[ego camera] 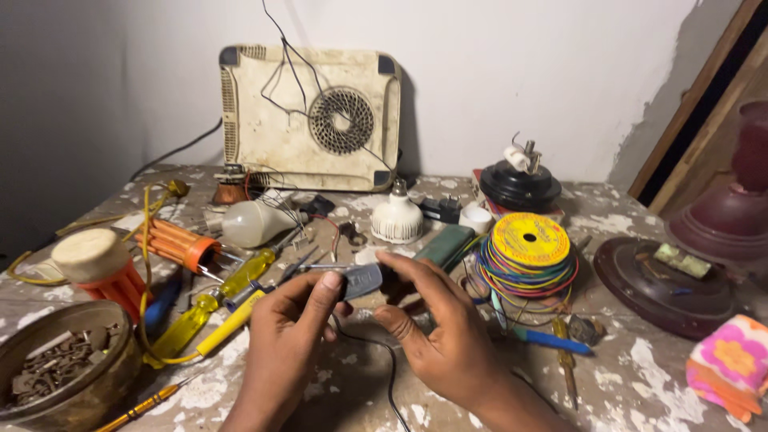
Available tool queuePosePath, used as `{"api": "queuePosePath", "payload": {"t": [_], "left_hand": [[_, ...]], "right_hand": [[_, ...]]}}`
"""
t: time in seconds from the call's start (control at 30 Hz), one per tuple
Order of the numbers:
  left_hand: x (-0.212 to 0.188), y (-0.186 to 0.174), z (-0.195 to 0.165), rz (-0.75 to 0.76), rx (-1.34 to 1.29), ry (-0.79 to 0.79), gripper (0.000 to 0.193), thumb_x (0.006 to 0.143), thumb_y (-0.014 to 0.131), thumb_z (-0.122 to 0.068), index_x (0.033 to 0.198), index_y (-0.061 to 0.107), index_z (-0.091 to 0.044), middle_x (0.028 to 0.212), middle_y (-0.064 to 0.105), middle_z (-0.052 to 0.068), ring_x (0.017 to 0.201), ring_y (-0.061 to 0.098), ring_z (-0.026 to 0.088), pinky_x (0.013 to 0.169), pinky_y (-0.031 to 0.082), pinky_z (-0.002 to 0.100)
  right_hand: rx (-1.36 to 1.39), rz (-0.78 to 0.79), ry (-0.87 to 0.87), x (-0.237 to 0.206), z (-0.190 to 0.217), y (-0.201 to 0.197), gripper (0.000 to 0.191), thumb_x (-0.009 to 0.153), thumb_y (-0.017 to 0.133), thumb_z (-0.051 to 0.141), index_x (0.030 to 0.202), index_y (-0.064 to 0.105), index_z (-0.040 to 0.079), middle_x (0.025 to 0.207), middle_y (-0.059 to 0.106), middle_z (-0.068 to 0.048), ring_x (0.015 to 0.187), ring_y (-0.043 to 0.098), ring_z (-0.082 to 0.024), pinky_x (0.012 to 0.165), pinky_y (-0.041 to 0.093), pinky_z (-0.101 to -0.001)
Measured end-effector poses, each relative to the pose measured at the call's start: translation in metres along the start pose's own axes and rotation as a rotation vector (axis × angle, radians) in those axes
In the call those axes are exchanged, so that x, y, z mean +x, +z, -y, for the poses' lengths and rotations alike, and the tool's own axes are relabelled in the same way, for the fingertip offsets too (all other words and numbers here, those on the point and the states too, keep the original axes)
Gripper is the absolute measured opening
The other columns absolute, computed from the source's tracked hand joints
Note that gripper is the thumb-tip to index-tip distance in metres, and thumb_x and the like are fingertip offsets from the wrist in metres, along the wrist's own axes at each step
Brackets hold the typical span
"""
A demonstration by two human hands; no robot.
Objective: The person assembles a small electronic device by connecting wires to a circuit board and inserting the assembly into a black plastic housing. They manipulate the wires and components with their hands, then use a screwdriver to tighten a screw on the housing.
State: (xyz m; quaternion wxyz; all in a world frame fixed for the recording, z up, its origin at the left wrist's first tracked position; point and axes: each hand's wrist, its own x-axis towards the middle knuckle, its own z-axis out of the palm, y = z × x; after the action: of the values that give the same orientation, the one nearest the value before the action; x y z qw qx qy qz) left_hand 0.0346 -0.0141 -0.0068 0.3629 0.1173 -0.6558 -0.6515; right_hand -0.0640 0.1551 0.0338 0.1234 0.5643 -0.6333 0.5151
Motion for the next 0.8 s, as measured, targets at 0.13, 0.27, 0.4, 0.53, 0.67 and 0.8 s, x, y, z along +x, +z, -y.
{"api": "queuePosePath", "payload": {"t": [0.13, 0.27, 0.4, 0.53, 0.67, 0.8], "left_hand": [[0.001, -0.003, 0.011, 0.081, -0.122, -0.005, 0.05, 0.1, 0.054, -0.041, 0.107, 0.076, 0.004, 0.078, 0.071, 0.005, 0.064, 0.06, 0.007, 0.057, 0.049, 0.024], [0.002, 0.001, 0.013, 0.078, -0.039, 0.106, 0.04, 0.091, 0.07, -0.033, 0.116, 0.072, -0.001, 0.084, 0.072, 0.004, 0.068, 0.059, 0.008, 0.058, 0.05, 0.024], [-0.001, 0.002, 0.008, 0.063, 0.04, 0.057, 0.034, 0.085, 0.078, -0.025, 0.107, 0.076, 0.002, 0.083, 0.071, 0.002, 0.069, 0.06, 0.006, 0.055, 0.049, 0.024], [0.004, 0.003, 0.009, 0.038, -0.074, -0.154, 0.028, 0.081, 0.079, -0.022, 0.099, 0.079, 0.001, 0.071, 0.069, 0.002, 0.054, 0.055, 0.007, 0.048, 0.043, 0.024], [0.007, 0.002, 0.015, 0.043, -0.202, -0.177, 0.028, 0.086, 0.08, -0.023, 0.091, 0.077, 0.005, 0.064, 0.06, 0.001, 0.051, 0.05, 0.008, 0.047, 0.038, 0.024], [0.008, 0.003, 0.017, 0.018, -0.248, -0.27, 0.033, 0.085, 0.079, -0.027, 0.096, 0.077, 0.004, 0.063, 0.06, 0.001, 0.049, 0.049, 0.009, 0.046, 0.04, 0.026]], "right_hand": [[0.098, -0.087, 0.203, 0.001, -0.008, 0.006, 0.031, 0.094, 0.071, 0.02, 0.12, 0.067, 0.003, 0.1, 0.072, -0.005, 0.084, 0.067, -0.009, 0.066, 0.055, -0.0256], [0.229, -0.074, 0.48, 0.0, -0.017, 0.005, 0.025, 0.094, 0.068, 0.023, 0.109, 0.07, 0.003, 0.076, 0.069, 0.002, 0.063, 0.06, -0.005, 0.055, 0.051, -0.0257], [0.293, -0.029, 0.485, -0.003, -0.027, 0.001, 0.025, 0.098, 0.066, 0.026, 0.102, 0.072, 0.002, 0.072, 0.063, 0.001, 0.064, 0.055, -0.005, 0.057, 0.047, -0.025], [0.372, -0.008, 0.477, -0.005, -0.033, 0.006, 0.025, 0.098, 0.066, 0.025, 0.106, 0.068, 0.002, 0.085, 0.067, 0.001, 0.076, 0.059, -0.004, 0.064, 0.052, -0.0237], [0.387, 0.065, 0.44, -0.009, -0.031, 0.009, 0.042, 0.096, 0.065, 0.027, 0.132, 0.056, 0.007, 0.097, 0.066, -0.001, 0.082, 0.06, -0.005, 0.066, 0.053, -0.0233], [0.419, 0.07, 0.49, -0.007, -0.033, 0.011, 0.055, 0.094, 0.064, 0.029, 0.143, 0.05, 0.008, 0.099, 0.067, -0.003, 0.077, 0.061, -0.008, 0.061, 0.053, -0.025]]}}
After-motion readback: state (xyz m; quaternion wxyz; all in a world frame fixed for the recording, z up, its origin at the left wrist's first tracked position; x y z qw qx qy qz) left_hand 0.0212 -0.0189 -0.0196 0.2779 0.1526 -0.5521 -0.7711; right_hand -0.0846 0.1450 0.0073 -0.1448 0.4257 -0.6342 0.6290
